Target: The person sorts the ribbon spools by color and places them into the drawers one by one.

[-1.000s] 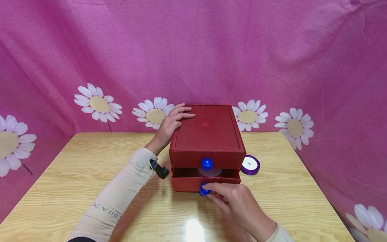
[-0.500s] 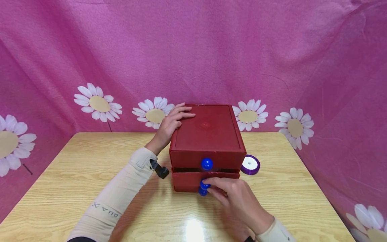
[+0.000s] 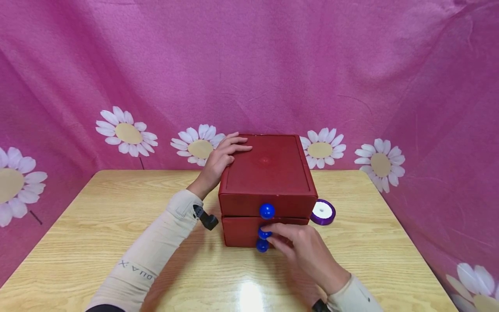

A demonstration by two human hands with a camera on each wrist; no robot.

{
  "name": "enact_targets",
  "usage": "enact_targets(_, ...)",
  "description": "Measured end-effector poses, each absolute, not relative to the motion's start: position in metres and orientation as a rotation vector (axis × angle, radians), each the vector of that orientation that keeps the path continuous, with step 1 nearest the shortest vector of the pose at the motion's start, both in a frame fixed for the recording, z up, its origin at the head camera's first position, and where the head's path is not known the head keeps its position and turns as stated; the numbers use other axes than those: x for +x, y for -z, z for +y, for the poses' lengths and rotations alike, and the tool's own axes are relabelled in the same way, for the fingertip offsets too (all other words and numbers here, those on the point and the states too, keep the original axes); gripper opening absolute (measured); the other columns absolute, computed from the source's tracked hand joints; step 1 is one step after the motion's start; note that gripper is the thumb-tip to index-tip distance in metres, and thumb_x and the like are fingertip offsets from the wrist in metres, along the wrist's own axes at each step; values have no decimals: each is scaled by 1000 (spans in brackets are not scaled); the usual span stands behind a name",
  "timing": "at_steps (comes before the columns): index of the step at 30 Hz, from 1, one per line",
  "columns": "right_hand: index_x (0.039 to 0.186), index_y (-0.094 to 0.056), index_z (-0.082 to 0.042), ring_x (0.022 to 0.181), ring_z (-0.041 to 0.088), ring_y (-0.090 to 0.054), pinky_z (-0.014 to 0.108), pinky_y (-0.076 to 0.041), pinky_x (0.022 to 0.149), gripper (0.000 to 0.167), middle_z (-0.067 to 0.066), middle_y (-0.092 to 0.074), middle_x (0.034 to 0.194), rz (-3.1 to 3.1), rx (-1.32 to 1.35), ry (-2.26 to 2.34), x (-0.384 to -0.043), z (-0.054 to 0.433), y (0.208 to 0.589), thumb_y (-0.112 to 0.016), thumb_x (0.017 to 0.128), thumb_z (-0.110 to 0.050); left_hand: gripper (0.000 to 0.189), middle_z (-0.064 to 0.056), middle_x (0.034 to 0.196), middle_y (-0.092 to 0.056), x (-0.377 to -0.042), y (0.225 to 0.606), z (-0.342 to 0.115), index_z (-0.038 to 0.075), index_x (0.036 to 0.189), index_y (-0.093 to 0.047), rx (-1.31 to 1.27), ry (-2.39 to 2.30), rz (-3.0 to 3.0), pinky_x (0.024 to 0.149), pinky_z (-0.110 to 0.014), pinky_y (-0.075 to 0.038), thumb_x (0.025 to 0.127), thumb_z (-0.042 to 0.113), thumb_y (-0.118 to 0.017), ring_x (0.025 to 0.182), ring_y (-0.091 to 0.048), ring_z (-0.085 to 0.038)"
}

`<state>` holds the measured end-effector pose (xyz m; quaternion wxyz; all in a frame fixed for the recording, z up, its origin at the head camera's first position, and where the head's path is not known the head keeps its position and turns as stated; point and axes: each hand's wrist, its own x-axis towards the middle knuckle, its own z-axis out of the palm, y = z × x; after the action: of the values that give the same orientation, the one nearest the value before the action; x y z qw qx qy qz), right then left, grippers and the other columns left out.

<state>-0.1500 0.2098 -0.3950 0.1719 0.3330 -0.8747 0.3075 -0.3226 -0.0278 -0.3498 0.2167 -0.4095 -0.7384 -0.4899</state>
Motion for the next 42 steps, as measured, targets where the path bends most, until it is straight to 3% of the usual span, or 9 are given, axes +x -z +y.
enact_targets(4,110,-72,-30,92,5,-67,30,-56,80,39,-17,-69,107,-2504,928,-902,-151,210,395,-77,78,-7,50,-13,136,-52,-321,349,-28,5,119,-68,-1126,1362,-2059,115,-37,-19,84,8,-33,140,-27,-15)
enact_targets(22,111,-72,-30,94,7,-66,30,-56,79,39,-17,-68,108,-2493,913,-926,-153,210,398,-76,79,-8,49,-13,137,-51,-321,349,-28,5,120,-68,-1125,1377,-2064,115,-37,-19,85,8,-34,140,-28,-23)
enact_targets(30,112,-72,-28,95,8,-66,30,-56,80,40,-15,-69,109,-2500,914,-949,-153,210,398,-76,78,-6,49,-12,137,-52,-322,349,-28,6,120,-68,-1129,1370,-2059,115,-37,-19,84,8,-34,140,-27,-15)
enact_targets(38,118,-71,-24,93,6,-68,23,-53,81,38,-11,-70,111,-2523,995,-1029,-147,214,399,-72,83,-9,47,-16,137,-51,-321,350,-28,2,120,-67,-1143,1389,-2042,116,-41,-17,85,1,-36,140,-28,-25)
enact_targets(42,117,-71,-19,83,5,-68,23,-56,70,31,-5,-72,107,-2537,1036,-1109,-142,216,402,-68,87,-11,45,-23,136,-50,-311,340,-28,-5,118,-66,-1143,1428,-2044,116,-46,-16,84,-5,-36,139,-27,-33)
